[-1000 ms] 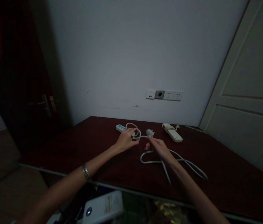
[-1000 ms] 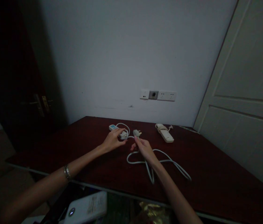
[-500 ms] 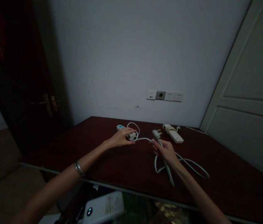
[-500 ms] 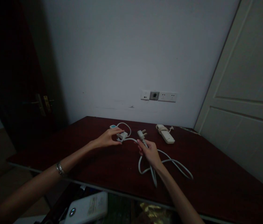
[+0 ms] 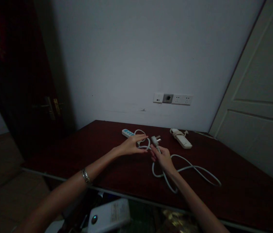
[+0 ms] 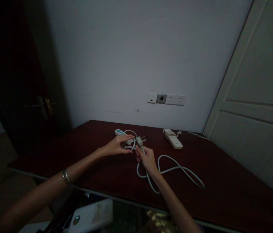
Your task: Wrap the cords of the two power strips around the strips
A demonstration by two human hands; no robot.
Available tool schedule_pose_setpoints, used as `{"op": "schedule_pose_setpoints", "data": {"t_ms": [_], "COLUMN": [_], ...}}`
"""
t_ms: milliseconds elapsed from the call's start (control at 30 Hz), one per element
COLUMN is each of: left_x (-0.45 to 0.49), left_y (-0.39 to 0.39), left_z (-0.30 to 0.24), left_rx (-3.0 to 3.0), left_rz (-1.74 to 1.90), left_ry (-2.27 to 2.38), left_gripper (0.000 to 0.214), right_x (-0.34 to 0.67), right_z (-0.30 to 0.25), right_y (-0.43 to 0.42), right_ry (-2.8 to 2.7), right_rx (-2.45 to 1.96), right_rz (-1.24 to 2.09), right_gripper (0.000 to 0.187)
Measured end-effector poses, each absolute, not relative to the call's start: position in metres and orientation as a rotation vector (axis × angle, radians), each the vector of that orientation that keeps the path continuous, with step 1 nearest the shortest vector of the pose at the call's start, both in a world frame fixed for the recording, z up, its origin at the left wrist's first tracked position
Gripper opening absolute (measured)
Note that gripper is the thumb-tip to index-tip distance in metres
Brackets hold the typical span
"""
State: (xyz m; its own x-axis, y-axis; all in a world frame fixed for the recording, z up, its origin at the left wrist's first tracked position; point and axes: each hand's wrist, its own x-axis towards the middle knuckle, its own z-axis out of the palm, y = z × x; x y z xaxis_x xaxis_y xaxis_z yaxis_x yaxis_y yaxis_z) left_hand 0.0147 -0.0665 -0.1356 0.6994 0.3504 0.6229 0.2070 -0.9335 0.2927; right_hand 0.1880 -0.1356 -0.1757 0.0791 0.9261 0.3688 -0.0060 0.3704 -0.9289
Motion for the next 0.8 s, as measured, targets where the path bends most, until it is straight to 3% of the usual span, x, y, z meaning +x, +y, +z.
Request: {"op": "schedule_pose_setpoints", "data": {"t_ms": [133, 300, 500, 800], "left_x": [0.015, 0.011, 0.008, 0.014], "left_y": [-0.065, -0.058, -0.056, -0.066], "left_z": [-0.133, -0.127, -0.123, -0.126], "left_rx": [2.715, 2.714, 2.728, 2.699], "left_rz": [1.064, 1.165, 1.217, 1.154], "left_ry": [0.442, 0.432, 0.439, 0.341], "left_gripper": [0.062, 0.060, 0.060, 0.063], "right_x": [0.191, 0.205, 0.219, 0.219], "right_z": [-0.173, -0.173, -0.172, -0.158], "right_y": [-0.134, -0.138, -0.149, -0.149], "right_ry": [-1.259, -1.172, -1.168, -1.410], "right_rx": [-0.887, -0.867, -0.917, -1.041], "right_rz": [0.897, 1.143, 1.343, 0.970], "right_gripper": [0.045, 0.051, 0.044, 0.044]}}
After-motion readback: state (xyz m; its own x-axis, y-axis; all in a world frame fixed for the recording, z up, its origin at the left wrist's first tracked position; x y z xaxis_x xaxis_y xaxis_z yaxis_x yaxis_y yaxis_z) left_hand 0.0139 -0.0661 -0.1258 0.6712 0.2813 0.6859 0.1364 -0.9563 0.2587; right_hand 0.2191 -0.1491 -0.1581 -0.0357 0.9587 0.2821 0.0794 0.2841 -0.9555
